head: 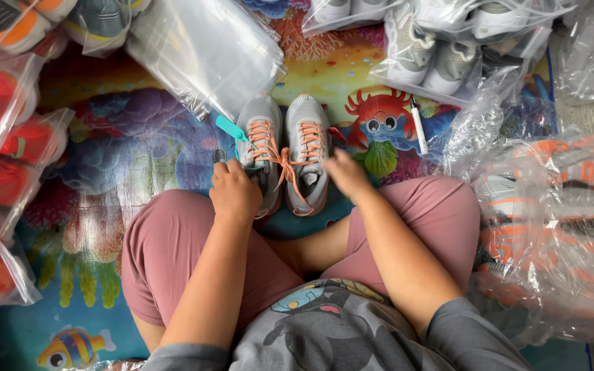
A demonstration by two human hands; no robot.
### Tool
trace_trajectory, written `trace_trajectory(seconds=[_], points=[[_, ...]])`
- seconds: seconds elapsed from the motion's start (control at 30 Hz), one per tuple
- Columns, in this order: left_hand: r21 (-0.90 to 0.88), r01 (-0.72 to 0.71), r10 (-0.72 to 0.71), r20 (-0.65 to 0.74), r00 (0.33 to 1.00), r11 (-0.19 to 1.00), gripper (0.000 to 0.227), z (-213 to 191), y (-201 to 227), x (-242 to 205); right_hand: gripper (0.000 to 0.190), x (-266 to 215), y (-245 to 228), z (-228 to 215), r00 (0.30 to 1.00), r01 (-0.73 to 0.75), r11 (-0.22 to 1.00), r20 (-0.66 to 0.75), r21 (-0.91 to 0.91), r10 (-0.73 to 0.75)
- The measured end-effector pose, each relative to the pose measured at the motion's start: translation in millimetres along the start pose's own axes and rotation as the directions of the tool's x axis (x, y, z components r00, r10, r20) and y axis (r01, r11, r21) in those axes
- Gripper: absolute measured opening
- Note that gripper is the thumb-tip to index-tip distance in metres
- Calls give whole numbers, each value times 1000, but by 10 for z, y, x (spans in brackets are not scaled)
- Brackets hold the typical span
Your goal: The person packs shoes by hand. They take pairs of shoes, place them into clear plastic bags, write numbers on some of the bags with a marker, and seal the bags.
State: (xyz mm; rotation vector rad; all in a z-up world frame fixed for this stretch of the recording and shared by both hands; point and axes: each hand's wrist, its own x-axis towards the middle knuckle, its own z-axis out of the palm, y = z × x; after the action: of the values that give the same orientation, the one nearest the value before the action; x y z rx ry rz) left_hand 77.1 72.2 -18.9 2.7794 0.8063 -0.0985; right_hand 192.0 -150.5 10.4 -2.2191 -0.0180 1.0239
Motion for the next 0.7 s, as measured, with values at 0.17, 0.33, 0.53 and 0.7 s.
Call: trace_trajectory(seconds=[0.17,0.33,0.53,0.7], points=[[63,-127,123,57,991,990,76,-199,457,-275,90,225,-227,-264,930,111,900,-363,422,55],[165,-23,-68,524,849,986,105,-303,800,-95,47,442,-338,-198,908,208,961,-401,183,-120],[231,115,-207,426,881,966,109,-75,917,-48,38,506,-273,-127,923,151,920,-384,361,-1],[224,205,-250,195,948,953,70,-5,1027,-126,50,521,-382,-141,908,216,875,-418,433,-18]])
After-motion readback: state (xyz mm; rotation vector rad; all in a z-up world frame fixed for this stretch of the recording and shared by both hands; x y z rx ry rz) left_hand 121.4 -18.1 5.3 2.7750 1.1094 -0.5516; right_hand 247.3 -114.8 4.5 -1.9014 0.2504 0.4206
